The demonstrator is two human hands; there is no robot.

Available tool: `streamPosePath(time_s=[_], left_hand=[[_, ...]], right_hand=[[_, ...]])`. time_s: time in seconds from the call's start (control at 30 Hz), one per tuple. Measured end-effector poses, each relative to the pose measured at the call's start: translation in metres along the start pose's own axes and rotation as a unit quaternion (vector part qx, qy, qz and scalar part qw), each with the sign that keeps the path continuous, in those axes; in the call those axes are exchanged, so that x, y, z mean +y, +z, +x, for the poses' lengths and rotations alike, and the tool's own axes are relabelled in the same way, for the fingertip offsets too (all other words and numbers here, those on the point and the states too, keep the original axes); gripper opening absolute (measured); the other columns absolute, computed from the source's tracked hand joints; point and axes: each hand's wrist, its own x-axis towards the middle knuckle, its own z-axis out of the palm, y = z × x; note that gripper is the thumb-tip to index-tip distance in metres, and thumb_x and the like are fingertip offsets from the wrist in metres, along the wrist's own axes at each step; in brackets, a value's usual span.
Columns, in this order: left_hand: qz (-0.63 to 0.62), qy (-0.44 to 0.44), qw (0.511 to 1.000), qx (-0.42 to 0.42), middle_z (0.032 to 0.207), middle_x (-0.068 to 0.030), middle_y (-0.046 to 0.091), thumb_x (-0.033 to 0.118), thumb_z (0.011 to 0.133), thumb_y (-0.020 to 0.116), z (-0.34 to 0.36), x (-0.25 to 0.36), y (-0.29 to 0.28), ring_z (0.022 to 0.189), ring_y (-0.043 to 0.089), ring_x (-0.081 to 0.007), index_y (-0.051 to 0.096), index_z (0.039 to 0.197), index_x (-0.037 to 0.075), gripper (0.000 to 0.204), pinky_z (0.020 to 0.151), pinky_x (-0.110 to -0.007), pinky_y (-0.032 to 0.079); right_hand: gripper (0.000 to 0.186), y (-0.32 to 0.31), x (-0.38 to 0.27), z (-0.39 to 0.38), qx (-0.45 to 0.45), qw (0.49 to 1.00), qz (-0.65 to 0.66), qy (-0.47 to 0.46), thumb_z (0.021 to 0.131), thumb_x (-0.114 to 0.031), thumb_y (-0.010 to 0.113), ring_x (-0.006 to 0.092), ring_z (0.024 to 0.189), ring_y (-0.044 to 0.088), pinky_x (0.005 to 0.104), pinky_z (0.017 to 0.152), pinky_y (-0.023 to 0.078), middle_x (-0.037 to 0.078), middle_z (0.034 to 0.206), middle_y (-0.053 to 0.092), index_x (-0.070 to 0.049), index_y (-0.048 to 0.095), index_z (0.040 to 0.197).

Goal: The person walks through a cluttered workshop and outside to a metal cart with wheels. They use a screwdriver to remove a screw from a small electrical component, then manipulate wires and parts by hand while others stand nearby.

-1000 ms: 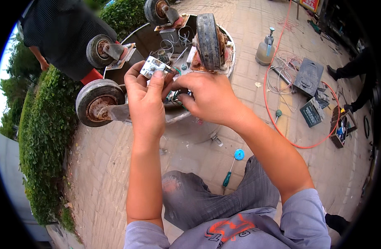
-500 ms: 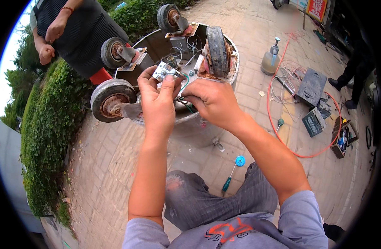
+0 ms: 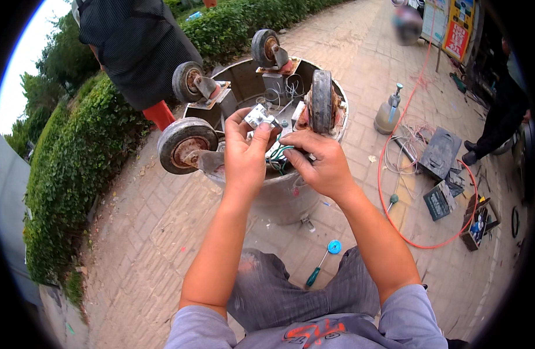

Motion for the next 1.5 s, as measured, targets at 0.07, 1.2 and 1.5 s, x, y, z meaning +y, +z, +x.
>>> streamPosePath(time_s=[0.07,1.2,1.5], left_hand=[[0.004,0.017,1.000,-0.012,0.113,-0.0125,0.059,0.010,0.096,0.055,0.000,-0.003,0.000,0.099,0.064,-0.0205,0.036,0.127,0.001,0.037,0.087,-0.034,0.055],[0.050,0.064,0.997,0.010,0.105,-0.0098,0.059,0.011,0.093,0.061,-0.004,-0.003,0.004,0.087,0.064,-0.0156,0.042,0.131,-0.001,0.044,0.080,-0.030,0.054],[0.060,0.075,0.995,0.021,0.104,-0.0092,0.059,0.010,0.095,0.059,-0.004,-0.003,0.003,0.086,0.064,-0.0154,0.045,0.129,-0.001,0.038,0.079,-0.030,0.055]], right_hand=[[0.015,-0.002,0.003,-0.008,0.054,0.996,0.058,0.029,0.081,-0.001,0.069,0.0239,0.082,0.067,0.0317,0.073,0.052,0.013,0.092,0.069,-0.001,0.069,0.096],[0.015,-0.011,-0.014,-0.009,-0.005,0.959,-0.279,0.048,0.077,-0.004,0.057,0.0343,0.075,0.064,0.0417,0.073,0.052,0.017,0.078,0.066,0.001,0.064,0.089],[0.016,-0.002,0.008,-0.002,-0.023,0.950,-0.312,0.013,0.079,-0.007,0.067,0.0346,0.072,0.063,0.0422,0.067,0.050,0.015,0.081,0.067,-0.003,0.065,0.094]])
